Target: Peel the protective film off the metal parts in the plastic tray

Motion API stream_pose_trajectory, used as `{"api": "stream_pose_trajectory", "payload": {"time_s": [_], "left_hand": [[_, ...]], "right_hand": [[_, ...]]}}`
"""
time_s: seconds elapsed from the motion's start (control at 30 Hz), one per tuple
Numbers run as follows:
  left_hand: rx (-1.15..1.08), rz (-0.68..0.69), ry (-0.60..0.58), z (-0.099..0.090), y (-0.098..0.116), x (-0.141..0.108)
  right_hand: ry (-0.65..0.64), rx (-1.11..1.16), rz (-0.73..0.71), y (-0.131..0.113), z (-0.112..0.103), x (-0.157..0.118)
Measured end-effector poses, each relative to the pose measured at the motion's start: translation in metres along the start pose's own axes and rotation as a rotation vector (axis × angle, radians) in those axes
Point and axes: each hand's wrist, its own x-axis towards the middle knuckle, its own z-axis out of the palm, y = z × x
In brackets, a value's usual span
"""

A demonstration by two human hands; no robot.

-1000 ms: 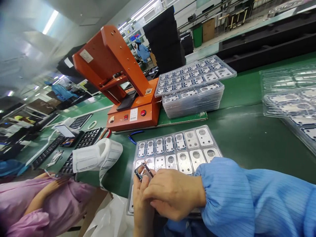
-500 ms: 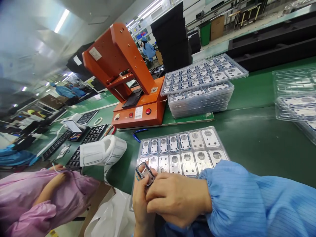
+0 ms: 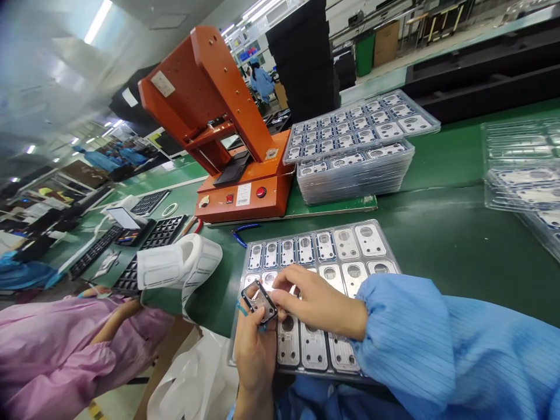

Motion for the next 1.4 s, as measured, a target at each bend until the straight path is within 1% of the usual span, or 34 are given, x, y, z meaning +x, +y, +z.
{"api": "stream_pose_trajectory", "payload": {"time_s": [0.07, 0.17, 0.23, 0.3, 0.43, 0.6, 0.73, 0.87, 0.97, 1.03, 1.1, 1.2, 1.3, 1.4], "left_hand": [[0.013, -0.006, -0.01, 0.0, 0.0, 0.0], [0.04, -0.017, -0.049, 0.0, 0.0, -0.001], [0.056, -0.024, -0.076, -0.001, -0.001, -0.001], [0.071, -0.032, -0.089, -0.003, -0.003, -0.002], [0.11, -0.002, -0.083, -0.007, -0.006, -0.001], [0.246, 0.029, -0.147, -0.014, -0.011, -0.001], [0.323, 0.049, -0.157, -0.017, -0.011, -0.002], [0.348, 0.027, -0.159, -0.013, -0.007, -0.003], [0.401, 0.051, -0.131, -0.009, -0.005, -0.003], [0.418, 0.076, -0.098, -0.008, -0.005, -0.004], [0.404, 0.072, -0.081, -0.008, -0.006, -0.003], [0.363, 0.051, -0.082, -0.01, -0.007, -0.002], [0.357, 0.067, -0.087, -0.012, -0.007, -0.001], [0.354, 0.08, -0.079, -0.01, -0.008, -0.002]], "right_hand": [[-0.024, 0.081, 0.068, 0.001, 0.001, 0.002], [-0.07, 0.306, 0.151, 0.004, 0.003, 0.005], [-0.099, 0.422, 0.17, 0.005, 0.004, 0.005], [-0.121, 0.456, 0.17, 0.006, 0.004, 0.005], [-0.129, 0.446, 0.161, 0.006, 0.004, 0.004], [-0.113, 0.347, 0.17, 0.007, 0.005, 0.004], [-0.107, 0.257, 0.082, 0.004, 0.001, 0.003], [-0.064, 0.119, -0.006, 0.001, -0.004, 0.003], [-0.066, 0.107, 0.026, 0.004, -0.005, 0.005], [-0.122, 0.182, 0.083, 0.008, -0.005, 0.006], [-0.166, 0.242, 0.123, 0.01, -0.005, 0.008], [-0.17, 0.254, 0.131, 0.01, -0.005, 0.009], [-0.178, 0.249, 0.146, 0.008, -0.007, 0.01], [-0.183, 0.222, 0.121, 0.007, -0.01, 0.01]]}}
